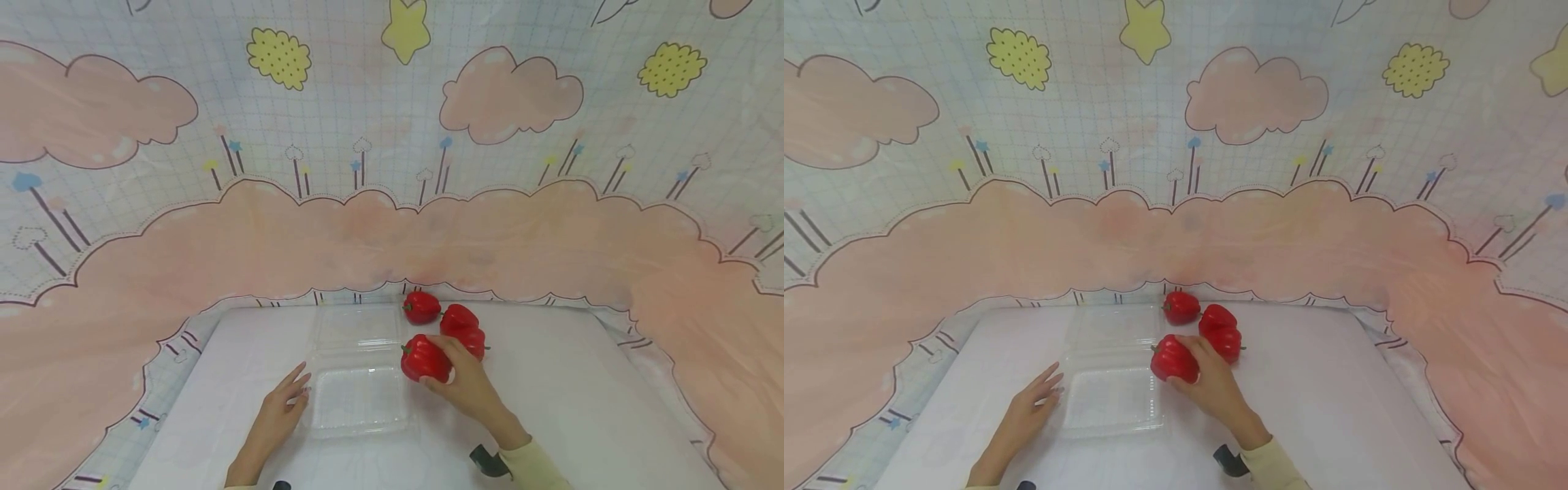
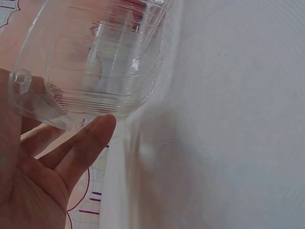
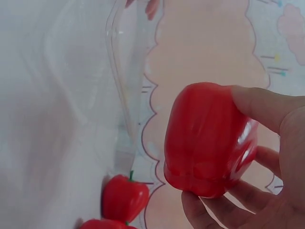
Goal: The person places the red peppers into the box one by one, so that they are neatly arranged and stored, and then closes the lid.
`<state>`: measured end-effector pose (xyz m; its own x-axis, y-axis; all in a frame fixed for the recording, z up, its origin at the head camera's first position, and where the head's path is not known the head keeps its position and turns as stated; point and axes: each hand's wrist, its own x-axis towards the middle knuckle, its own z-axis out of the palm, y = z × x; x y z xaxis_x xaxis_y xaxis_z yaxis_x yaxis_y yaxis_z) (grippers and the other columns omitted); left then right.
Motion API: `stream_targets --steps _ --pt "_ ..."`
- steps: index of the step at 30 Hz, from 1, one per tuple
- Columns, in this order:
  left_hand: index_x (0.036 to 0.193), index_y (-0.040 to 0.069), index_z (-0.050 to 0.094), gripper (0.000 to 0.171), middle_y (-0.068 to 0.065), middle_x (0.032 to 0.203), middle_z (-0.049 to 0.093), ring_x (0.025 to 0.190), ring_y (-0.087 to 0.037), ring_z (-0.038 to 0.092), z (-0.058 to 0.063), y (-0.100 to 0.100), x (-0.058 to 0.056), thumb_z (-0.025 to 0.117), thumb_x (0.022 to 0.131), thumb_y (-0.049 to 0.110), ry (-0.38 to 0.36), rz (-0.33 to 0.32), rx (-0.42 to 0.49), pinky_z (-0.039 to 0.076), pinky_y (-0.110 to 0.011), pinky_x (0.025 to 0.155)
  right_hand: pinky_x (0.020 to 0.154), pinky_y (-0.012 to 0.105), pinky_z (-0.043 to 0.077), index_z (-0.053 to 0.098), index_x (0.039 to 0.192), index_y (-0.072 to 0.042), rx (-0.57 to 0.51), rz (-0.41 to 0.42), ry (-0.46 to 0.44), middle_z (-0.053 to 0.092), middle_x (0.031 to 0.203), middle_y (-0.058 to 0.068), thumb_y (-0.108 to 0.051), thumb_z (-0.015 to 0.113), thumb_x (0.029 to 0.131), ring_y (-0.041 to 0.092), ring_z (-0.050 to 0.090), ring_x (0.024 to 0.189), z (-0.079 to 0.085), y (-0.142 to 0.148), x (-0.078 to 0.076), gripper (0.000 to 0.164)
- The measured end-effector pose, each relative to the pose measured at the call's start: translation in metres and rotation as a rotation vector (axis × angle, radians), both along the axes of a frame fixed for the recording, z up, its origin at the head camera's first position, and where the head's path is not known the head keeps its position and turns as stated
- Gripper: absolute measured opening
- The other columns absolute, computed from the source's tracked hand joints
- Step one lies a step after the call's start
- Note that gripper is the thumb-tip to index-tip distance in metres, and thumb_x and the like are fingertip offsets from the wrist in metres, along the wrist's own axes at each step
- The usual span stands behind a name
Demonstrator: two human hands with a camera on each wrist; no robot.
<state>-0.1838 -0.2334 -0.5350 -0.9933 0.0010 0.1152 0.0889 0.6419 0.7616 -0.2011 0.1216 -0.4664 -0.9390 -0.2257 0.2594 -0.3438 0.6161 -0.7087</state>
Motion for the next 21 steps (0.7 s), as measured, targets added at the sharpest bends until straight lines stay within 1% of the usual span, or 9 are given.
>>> stream_targets --steps 7,10,13,21 --pt "0.146 0.006 0.046 0.049 -0.017 0.150 0.047 0.118 -0.037 0.063 0.000 -0.001 0.000 0.057 0.097 0.010 -0.008 0.004 0.002 0.061 -0.034 0.087 0.087 0.042 0.062 0.049 0.138 -0.032 0.002 0.054 0.006 0.055 0.135 -0.006 -0.028 0.087 0.072 0.018 0.052 0.125 0.002 -0.009 0.002 0.076" --pt "0.146 0.007 0.047 0.050 -0.016 0.151 0.046 0.118 -0.037 0.063 0.000 -0.001 0.000 0.058 0.097 0.010 -0.005 0.001 0.006 0.061 -0.034 0.087 0.087 0.040 0.062 0.049 0.138 -0.033 0.006 0.064 0.012 0.056 0.134 -0.007 -0.029 0.087 0.071 0.016 0.053 0.124 0.002 -0.014 0.002 0.077" --pt "0.145 0.007 0.047 0.049 -0.016 0.151 0.046 0.118 -0.037 0.063 -0.001 -0.001 -0.001 0.058 0.097 0.010 -0.001 0.001 0.000 0.061 -0.035 0.087 0.086 0.039 0.062 0.049 0.139 -0.032 0.001 0.078 0.014 0.056 0.134 -0.006 -0.030 0.087 0.071 0.017 0.053 0.123 0.002 -0.019 0.002 0.078" --pt "0.144 0.005 0.048 0.048 -0.016 0.152 0.045 0.118 -0.037 0.063 0.000 0.001 0.000 0.057 0.097 0.010 -0.002 0.007 -0.001 0.061 -0.035 0.087 0.086 0.040 0.062 0.049 0.140 -0.029 -0.004 0.137 0.007 0.055 0.136 -0.001 -0.032 0.084 0.075 0.019 0.053 0.124 0.000 -0.033 0.002 0.075"
